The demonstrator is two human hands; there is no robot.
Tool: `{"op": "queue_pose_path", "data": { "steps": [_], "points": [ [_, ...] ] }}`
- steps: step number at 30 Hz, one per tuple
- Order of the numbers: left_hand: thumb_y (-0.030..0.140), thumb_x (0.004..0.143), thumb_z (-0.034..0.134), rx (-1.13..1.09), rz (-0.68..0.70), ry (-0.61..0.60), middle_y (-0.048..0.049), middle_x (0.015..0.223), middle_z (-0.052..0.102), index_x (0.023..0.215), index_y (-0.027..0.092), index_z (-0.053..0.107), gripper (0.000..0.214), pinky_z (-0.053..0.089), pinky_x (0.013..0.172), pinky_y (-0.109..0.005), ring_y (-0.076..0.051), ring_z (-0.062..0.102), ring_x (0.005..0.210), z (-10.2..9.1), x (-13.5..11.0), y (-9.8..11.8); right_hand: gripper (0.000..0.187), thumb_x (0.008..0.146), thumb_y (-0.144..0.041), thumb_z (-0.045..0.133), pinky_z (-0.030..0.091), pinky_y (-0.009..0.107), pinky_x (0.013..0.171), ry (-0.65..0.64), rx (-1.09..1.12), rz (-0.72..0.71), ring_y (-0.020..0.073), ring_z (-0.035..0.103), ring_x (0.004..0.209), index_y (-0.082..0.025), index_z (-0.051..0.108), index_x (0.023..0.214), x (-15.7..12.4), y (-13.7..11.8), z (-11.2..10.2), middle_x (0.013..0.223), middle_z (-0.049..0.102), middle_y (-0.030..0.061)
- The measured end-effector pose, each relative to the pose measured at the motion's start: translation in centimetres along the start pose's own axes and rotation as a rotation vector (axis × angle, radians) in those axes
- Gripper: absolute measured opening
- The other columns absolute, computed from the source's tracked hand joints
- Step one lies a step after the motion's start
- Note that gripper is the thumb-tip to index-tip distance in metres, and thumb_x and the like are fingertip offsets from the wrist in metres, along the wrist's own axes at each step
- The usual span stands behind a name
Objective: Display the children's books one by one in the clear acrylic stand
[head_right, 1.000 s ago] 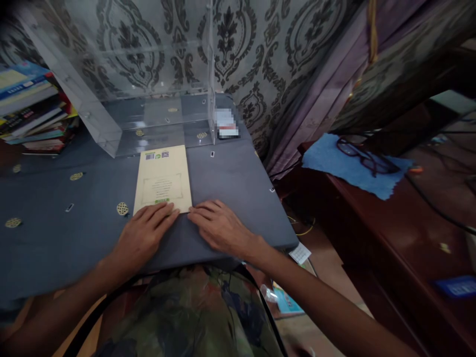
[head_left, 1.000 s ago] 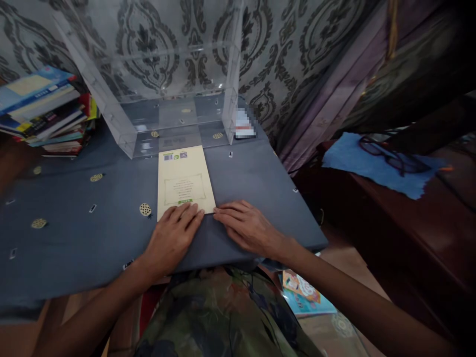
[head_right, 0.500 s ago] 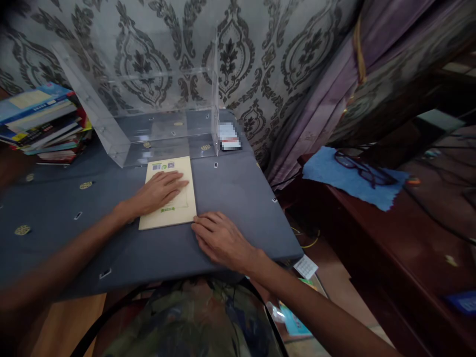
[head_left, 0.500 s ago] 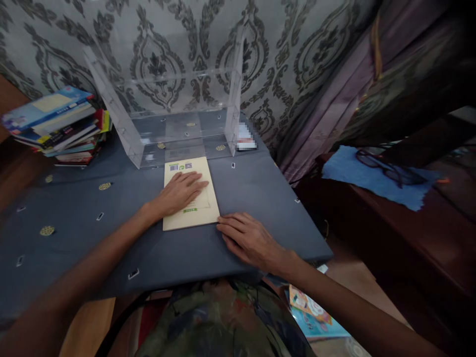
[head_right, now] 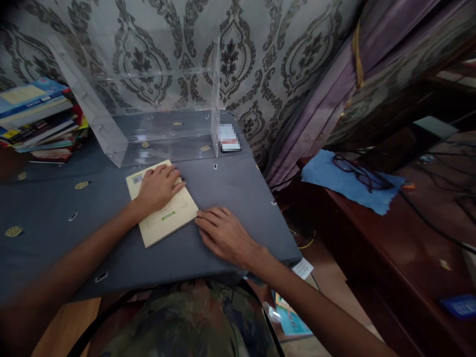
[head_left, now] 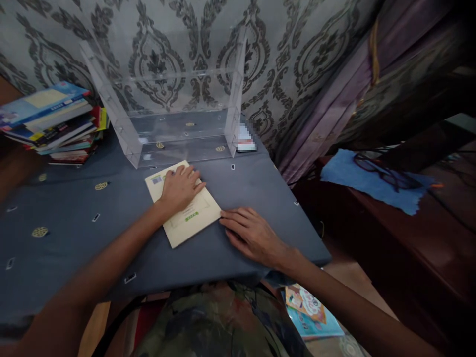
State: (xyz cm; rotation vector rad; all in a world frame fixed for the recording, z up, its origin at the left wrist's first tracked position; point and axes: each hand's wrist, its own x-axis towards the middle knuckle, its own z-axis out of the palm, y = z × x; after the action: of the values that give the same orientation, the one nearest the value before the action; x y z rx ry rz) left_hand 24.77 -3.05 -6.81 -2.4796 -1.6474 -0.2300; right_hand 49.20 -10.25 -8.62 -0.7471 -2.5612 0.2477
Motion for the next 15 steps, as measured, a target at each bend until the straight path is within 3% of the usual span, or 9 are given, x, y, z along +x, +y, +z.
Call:
{"op": "queue_pose_path", "data": {
  "steps": [3,7,10,15],
  "points": [
    [0.047,0.1,0.04,0.101,-0.189,-0.002,-0.0198,0.109,0.066,0.105,0.011,0.065,0.044,0.045,0.088,-0.054,-0.039,0.057,0.109,-0.6,-0.6,0.3,0.031,0.097,-0.02,0.047,0.05,0.051,0.094,-0.05,-0.013,0.03,0.03,0.059,0.121,-0.017,0.064,0.123,0.6,1.0,0.0,0.134,0.064,0.0156],
    [0.04,0.1,0.038,0.196,-0.223,0.077,-0.0191,0.097,0.065,0.092,0.01,0.065,0.041,0.046,0.082,-0.051,-0.037,0.058,0.1,-0.5,-0.9,-0.5,0.038,0.093,-0.014,0.048,0.048,0.052,0.101,-0.058,0.058,0.035,0.0291,0.055,0.127,-0.017,0.059,0.129,2.1,2.5,0.2,0.135,0.063,0.0151],
    [0.027,0.1,0.037,0.169,-0.096,0.09,-0.0168,0.093,0.065,0.095,0.011,0.066,0.033,0.046,0.083,-0.047,-0.032,0.058,0.098,-0.1,-1.1,-1.0,0.041,0.092,-0.01,0.045,0.049,0.049,0.1,-0.02,0.158,0.063,0.0257,0.06,0.12,-0.02,0.059,0.129,2.8,3.2,0.4,0.127,0.067,0.0127],
    [0.013,0.097,0.039,-0.134,0.34,0.075,-0.0128,0.118,0.066,0.12,0.018,0.064,0.034,0.048,0.09,-0.042,-0.027,0.056,0.111,0.5,-1.9,-0.9,0.036,0.089,-0.009,0.046,0.047,0.051,0.103,0.032,0.209,0.087,0.026,0.058,0.124,-0.019,0.062,0.121,2.6,3.4,0.8,0.129,0.066,0.012]
  ]
}}
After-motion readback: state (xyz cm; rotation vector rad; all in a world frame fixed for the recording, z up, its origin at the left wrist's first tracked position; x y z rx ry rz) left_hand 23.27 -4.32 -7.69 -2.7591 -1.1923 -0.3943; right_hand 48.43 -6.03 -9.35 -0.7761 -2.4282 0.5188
